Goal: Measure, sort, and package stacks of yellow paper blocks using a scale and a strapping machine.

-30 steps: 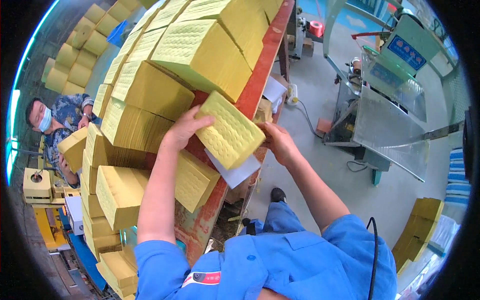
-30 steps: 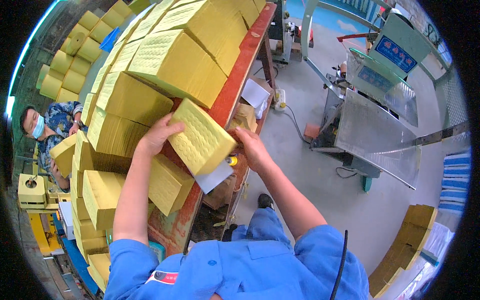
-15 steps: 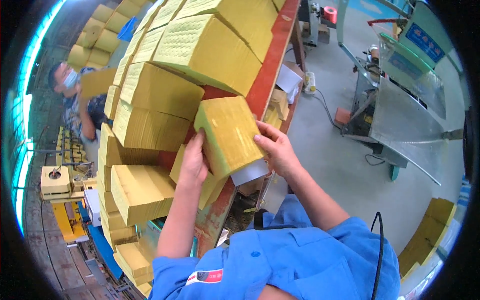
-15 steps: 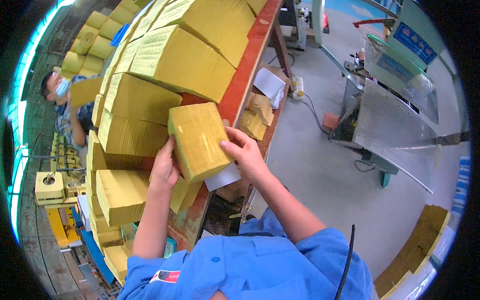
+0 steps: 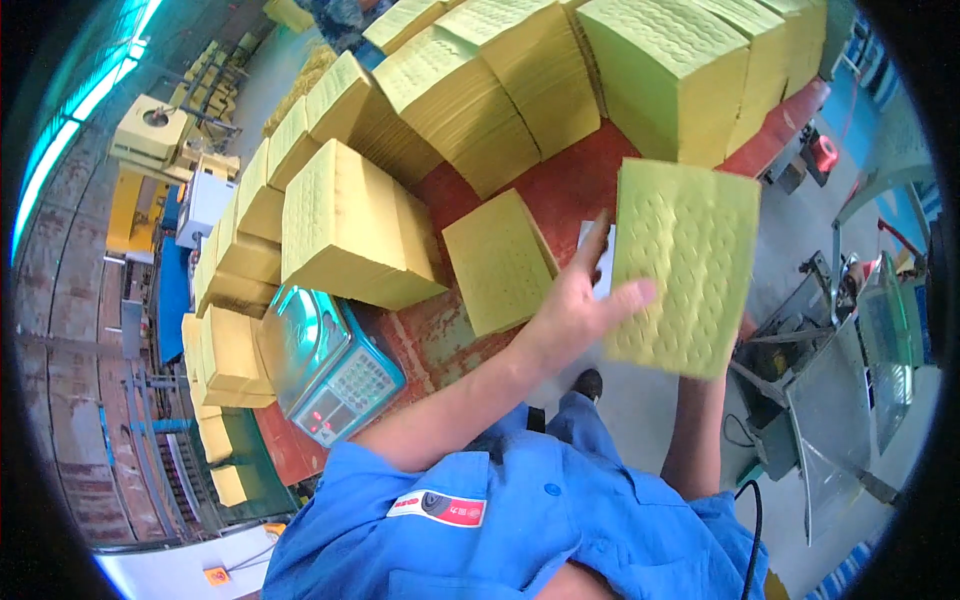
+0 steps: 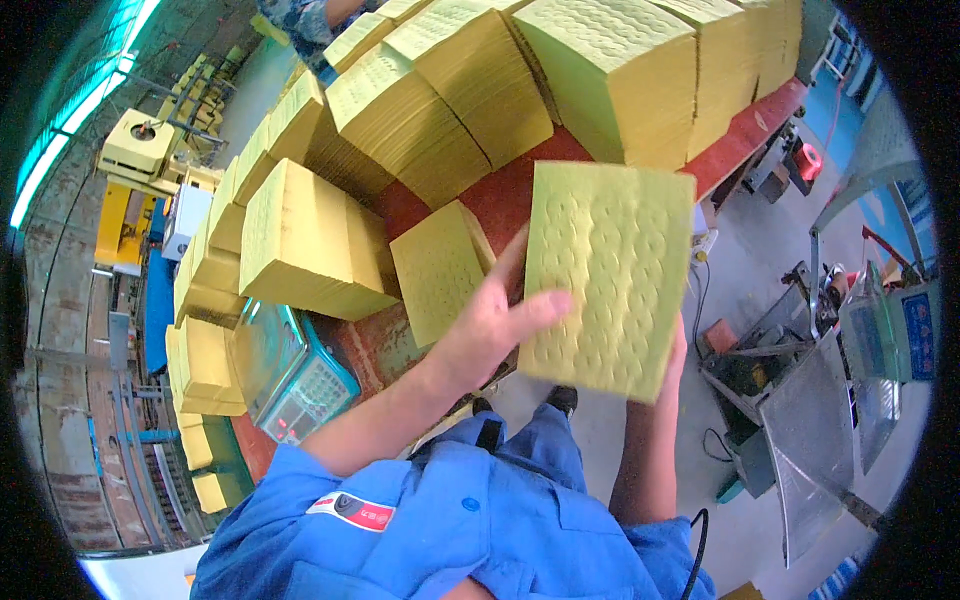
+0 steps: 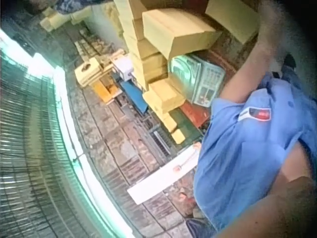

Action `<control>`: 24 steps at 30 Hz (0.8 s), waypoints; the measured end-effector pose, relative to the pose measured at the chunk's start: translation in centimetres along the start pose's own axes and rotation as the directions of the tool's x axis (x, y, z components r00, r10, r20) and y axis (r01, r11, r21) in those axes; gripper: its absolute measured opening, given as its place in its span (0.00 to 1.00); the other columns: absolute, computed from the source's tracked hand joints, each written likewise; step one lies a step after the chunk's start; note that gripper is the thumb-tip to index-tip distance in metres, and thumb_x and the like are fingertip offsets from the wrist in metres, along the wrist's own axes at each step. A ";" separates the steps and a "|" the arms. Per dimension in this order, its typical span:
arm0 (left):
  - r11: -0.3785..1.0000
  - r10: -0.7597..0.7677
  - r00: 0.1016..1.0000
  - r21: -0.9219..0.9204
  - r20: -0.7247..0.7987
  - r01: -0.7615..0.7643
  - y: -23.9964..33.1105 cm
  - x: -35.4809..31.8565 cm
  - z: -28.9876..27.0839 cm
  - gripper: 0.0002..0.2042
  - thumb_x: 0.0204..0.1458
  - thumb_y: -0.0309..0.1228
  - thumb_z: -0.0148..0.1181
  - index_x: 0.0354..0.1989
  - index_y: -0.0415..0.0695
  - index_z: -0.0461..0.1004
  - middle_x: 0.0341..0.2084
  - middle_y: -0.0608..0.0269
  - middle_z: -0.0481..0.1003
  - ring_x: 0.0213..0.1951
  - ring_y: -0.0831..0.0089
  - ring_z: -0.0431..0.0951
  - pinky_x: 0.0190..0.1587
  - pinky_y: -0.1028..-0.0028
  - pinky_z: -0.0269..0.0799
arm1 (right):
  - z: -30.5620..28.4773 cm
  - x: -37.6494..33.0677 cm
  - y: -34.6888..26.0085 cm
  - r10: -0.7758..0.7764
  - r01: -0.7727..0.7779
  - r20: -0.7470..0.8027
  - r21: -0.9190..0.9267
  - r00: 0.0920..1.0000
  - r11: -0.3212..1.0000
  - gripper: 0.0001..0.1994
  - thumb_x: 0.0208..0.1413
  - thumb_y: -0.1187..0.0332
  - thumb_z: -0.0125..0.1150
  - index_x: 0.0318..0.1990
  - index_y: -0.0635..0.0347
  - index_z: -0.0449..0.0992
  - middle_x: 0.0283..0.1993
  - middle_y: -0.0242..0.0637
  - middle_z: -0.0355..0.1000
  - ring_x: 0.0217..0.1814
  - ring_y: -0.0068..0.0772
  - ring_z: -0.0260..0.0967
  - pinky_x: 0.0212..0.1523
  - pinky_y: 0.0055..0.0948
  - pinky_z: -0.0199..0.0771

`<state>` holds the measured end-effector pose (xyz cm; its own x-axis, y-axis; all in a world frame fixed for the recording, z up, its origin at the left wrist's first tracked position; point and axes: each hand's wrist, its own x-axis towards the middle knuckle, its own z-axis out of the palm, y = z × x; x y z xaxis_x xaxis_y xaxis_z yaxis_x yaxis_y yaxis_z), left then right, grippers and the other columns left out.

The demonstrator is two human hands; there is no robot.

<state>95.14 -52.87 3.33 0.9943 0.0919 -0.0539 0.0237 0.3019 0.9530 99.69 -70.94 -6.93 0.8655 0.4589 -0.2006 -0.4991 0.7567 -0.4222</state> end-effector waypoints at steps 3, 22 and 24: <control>0.973 -0.232 0.972 0.014 0.039 0.231 1.2 -3.4 -1.4 0.57 0.43 0.43 0.70 0.72 0.38 0.32 0.69 0.48 0.46 0.70 0.60 0.47 0.70 0.64 0.42 | 0.2 -1.5 1.2 0.086 -0.088 -0.059 -0.029 0.995 0.996 0.28 0.62 0.57 0.49 0.65 0.64 0.59 0.63 0.44 0.64 0.60 0.36 0.66 0.58 0.35 0.67; 0.605 0.274 0.267 -0.050 -0.924 -0.794 7.8 -45.0 -19.1 0.30 0.53 0.48 0.56 0.62 0.45 0.64 0.55 0.55 0.72 0.55 0.58 0.73 0.58 0.57 0.68 | 21.4 -5.5 21.2 0.686 -0.193 0.612 -0.675 0.392 0.712 0.32 0.55 0.49 0.61 0.57 0.69 0.68 0.47 0.48 0.74 0.47 0.43 0.75 0.48 0.41 0.75; 0.533 0.381 -0.029 0.245 -0.924 -0.810 11.1 -49.6 -21.1 0.29 0.53 0.50 0.54 0.61 0.47 0.65 0.54 0.58 0.73 0.53 0.60 0.73 0.56 0.57 0.68 | 22.8 -6.9 23.6 0.697 -0.194 0.615 -0.682 0.368 0.705 0.31 0.54 0.50 0.61 0.55 0.70 0.70 0.45 0.48 0.75 0.45 0.44 0.75 0.47 0.40 0.76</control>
<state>43.85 -34.03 10.32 -0.1155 0.9893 0.0896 -0.7673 -0.1462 0.6244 81.03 -45.65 4.61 -0.0554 0.9828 0.1760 -0.4914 0.1266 -0.8617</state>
